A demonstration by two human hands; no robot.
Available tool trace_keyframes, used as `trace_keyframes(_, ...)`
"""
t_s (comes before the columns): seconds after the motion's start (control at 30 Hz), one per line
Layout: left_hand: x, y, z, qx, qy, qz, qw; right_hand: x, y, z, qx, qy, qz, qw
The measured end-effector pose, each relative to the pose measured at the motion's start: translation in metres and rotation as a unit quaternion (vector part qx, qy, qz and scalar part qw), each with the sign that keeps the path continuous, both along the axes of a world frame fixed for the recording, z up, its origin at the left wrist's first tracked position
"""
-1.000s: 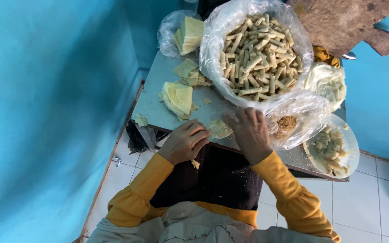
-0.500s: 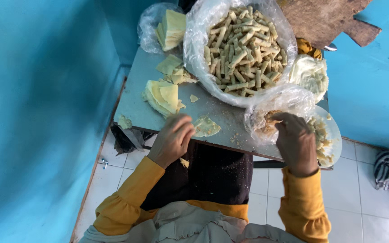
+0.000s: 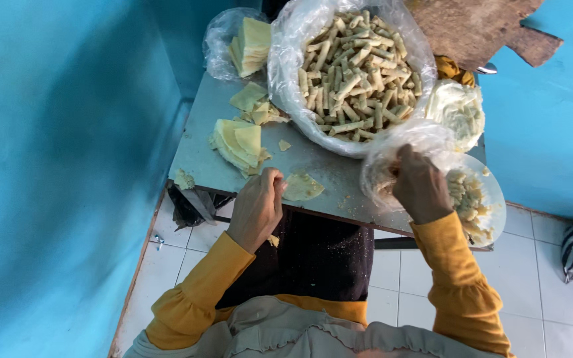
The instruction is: The person sits at a small table and shapes pieces of dough by hand, rolling and pinching each piece into a short stick shape. The shaped dough sticks are placed one at a time into a large plastic-lined bowl already filled with similar sticks, with dough scraps and a plate of dough pieces nearby.
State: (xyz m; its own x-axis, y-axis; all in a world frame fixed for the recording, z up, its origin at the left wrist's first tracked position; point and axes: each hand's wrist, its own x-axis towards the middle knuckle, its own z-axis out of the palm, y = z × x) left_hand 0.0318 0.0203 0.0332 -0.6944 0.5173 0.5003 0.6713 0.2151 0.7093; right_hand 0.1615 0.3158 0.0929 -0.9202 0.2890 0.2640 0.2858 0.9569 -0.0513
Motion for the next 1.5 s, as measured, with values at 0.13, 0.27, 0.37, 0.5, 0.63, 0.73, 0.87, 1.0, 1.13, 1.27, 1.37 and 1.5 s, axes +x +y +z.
trace_keyframes(0.13,-0.003,-0.009,0.001,0.007,-0.025,-0.036,0.999,0.002,-0.002,0.012,-0.060,0.054,0.036,0.996)
trace_keyframes(0.27,-0.002,-0.012,0.002,0.029,-0.033,-0.062,0.997,-0.022,-0.039,0.011,-0.182,0.102,0.194,0.959)
trace_keyframes(0.37,-0.003,-0.017,0.001,0.043,-0.054,-0.070,0.995,-0.046,-0.097,-0.008,-0.264,0.029,0.184,0.946)
trace_keyframes(0.5,-0.007,-0.022,-0.005,0.026,-0.035,-0.035,0.998,-0.060,-0.148,-0.018,-0.179,0.070,0.268,0.944)
trace_keyframes(0.63,-0.008,-0.022,-0.009,0.034,-0.016,-0.015,0.999,-0.054,-0.161,-0.010,-0.051,0.078,0.317,0.944)
trace_keyframes(0.73,-0.004,-0.023,-0.007,0.037,-0.006,-0.002,0.999,-0.046,-0.160,-0.007,-0.045,0.092,0.280,0.955)
trace_keyframes(0.87,-0.001,-0.025,-0.001,0.030,-0.017,0.002,0.999,-0.038,-0.148,-0.009,-0.126,0.083,0.167,0.974)
trace_keyframes(1.0,0.001,-0.024,0.001,0.035,-0.027,-0.005,0.999,-0.039,-0.140,-0.024,-0.164,0.072,0.111,0.977)
trace_keyframes(1.13,0.006,-0.025,-0.001,0.063,-0.065,-0.021,0.996,-0.047,-0.135,-0.034,-0.125,0.067,0.147,0.979)
trace_keyframes(1.27,0.008,-0.028,-0.007,0.074,-0.065,-0.053,0.994,-0.048,-0.133,-0.029,-0.112,0.071,0.204,0.970)
trace_keyframes(1.37,0.006,-0.026,-0.010,0.090,-0.030,-0.063,0.994,-0.047,-0.134,-0.025,-0.162,0.085,0.223,0.958)
trace_keyframes(1.5,0.005,-0.023,-0.014,0.036,-0.063,-0.081,0.994,-0.047,-0.136,-0.026,-0.191,0.105,0.273,0.937)
